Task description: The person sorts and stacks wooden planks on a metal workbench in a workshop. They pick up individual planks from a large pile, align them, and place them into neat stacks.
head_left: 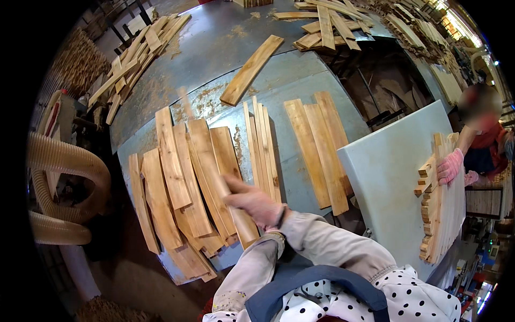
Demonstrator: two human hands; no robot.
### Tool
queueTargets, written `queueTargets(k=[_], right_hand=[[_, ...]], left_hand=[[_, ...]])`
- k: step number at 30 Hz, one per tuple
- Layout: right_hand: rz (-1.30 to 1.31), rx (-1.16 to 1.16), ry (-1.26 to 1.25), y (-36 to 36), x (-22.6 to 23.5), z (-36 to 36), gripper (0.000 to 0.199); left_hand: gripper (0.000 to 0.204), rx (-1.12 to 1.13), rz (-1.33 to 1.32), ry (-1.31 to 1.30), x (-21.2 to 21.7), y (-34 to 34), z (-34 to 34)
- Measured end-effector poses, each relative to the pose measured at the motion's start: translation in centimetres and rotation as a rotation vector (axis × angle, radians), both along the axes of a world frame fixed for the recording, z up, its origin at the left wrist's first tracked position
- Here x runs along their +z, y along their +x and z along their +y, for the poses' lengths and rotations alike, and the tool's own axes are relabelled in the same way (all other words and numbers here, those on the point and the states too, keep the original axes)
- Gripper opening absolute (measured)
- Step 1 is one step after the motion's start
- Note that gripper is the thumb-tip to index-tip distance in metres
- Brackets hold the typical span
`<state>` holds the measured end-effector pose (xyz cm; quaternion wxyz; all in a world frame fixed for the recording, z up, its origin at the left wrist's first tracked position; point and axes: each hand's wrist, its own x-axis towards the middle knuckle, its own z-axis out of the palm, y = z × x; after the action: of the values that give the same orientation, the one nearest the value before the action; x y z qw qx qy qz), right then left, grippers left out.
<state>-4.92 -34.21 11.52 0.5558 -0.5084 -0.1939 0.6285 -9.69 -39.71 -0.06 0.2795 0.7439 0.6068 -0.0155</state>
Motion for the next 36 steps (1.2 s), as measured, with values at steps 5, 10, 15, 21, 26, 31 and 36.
queueTargets(k=[5,10,15,21,26,31,36], right_hand=[[-0.777,0.119,-0.114,-0.1,3.7,0.3,0.092],[-1.469,0.075,-0.938,10.4,-8.4,-14.0,0.111],[-1.137,0.195,-1.272,13.9,-8.3,-18.2,0.118],[-1.258,-0.101,-1.042,14.5,-12.6,-22.0,0.106],[-1.339,-0.173,-1.039,14.7,-12.7,-22.2,0.091],[-0.699,-0.662,-0.467,15.3,-13.7,-23.3,0.06],[0.353,-0.775,-0.047,12.9,-8.0,-19.4,0.052]], left_hand=[[0.082,-0.145,0.273,0.327,-7.8,-2.3,-0.7],[0.101,-0.133,0.206,0.128,-1.8,1.1,-2.0],[0.124,-0.067,0.185,-0.068,2.7,1.1,-0.1],[0.122,-0.068,0.171,-0.04,1.7,0.9,-0.2],[0.124,-0.066,0.1,-0.024,1.7,0.2,-0.2],[0.126,-0.062,0.075,-0.06,1.8,0.0,0.4],[0.123,-0.021,0.04,-0.075,1.9,-1.3,1.1]])
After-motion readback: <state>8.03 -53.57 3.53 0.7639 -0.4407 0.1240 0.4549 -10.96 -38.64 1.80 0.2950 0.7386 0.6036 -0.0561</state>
